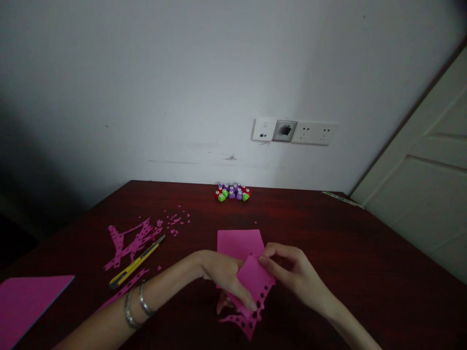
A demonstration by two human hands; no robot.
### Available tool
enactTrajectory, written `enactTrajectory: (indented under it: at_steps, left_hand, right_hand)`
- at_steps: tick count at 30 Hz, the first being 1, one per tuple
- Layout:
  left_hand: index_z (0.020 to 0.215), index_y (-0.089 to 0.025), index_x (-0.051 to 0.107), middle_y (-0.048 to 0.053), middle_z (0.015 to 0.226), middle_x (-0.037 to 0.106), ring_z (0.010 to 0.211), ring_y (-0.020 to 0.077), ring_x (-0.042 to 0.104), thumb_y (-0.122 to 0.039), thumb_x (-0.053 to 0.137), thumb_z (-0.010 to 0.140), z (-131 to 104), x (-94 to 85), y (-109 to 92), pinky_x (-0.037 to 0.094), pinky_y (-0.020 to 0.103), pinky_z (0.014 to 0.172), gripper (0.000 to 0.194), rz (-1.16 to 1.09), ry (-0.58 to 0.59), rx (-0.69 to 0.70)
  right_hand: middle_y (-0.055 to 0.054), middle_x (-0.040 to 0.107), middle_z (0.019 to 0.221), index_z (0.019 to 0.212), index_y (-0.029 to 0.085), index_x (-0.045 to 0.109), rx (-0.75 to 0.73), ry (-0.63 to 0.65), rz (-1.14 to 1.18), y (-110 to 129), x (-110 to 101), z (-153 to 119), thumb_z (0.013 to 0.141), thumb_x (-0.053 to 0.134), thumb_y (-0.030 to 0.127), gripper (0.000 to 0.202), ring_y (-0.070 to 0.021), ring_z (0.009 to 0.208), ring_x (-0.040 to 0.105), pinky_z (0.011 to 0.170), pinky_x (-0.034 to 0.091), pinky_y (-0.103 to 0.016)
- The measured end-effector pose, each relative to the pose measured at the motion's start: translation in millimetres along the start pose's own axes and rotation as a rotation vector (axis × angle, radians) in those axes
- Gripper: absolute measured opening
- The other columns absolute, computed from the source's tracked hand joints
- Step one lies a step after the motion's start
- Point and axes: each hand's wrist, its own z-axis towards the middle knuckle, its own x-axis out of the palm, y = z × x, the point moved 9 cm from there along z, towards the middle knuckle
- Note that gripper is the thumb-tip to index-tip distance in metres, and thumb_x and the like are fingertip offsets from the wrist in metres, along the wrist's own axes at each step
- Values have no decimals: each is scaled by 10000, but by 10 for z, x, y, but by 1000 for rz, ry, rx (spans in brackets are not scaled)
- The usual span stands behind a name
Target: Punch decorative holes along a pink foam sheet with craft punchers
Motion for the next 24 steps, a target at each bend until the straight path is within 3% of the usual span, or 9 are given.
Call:
enactTrajectory:
  at_steps: [6, 11, 18, 24]
  left_hand:
    - [757, -158, 688, -17, 573, 570, 519, 78, 457, -391, 640, 697, 53, -224, -226, 363, 210, 520, 245, 180, -29, 63]
    - [721, -156, 687, -25, 572, 559, 507, 61, 416, -358, 627, 718, 42, -334, -264, 302, 196, 504, 211, 321, 34, 77]
    - [742, -183, 696, -11, 622, 604, 556, 87, 473, -326, 605, 737, -1, -127, -171, 361, 197, 542, 169, 469, 231, 51]
    - [768, -180, 687, -15, 618, 581, 562, 88, 470, -311, 551, 779, -59, 3, -272, 369, 197, 560, 190, 504, 268, 71]
  right_hand:
    - [57, 452, 530, 699, 165, 564, 150, -85, 95, -197, -62, -15, 792, 551, 457, 306, -47, 412, 363, 371, 285, -171]
    - [69, 446, 518, 698, 162, 545, 223, 14, 114, -301, 21, -52, 784, 548, 490, 338, -28, 353, 354, 312, 287, -145]
    - [74, 448, 539, 725, 170, 510, 251, 130, 159, -309, 207, -104, 844, 439, 518, 375, -14, 338, 324, 298, 248, -126]
    - [95, 346, 510, 739, 190, 469, 263, 111, 193, -328, 319, -159, 854, 409, 545, 378, -23, 362, 256, 310, 184, -142]
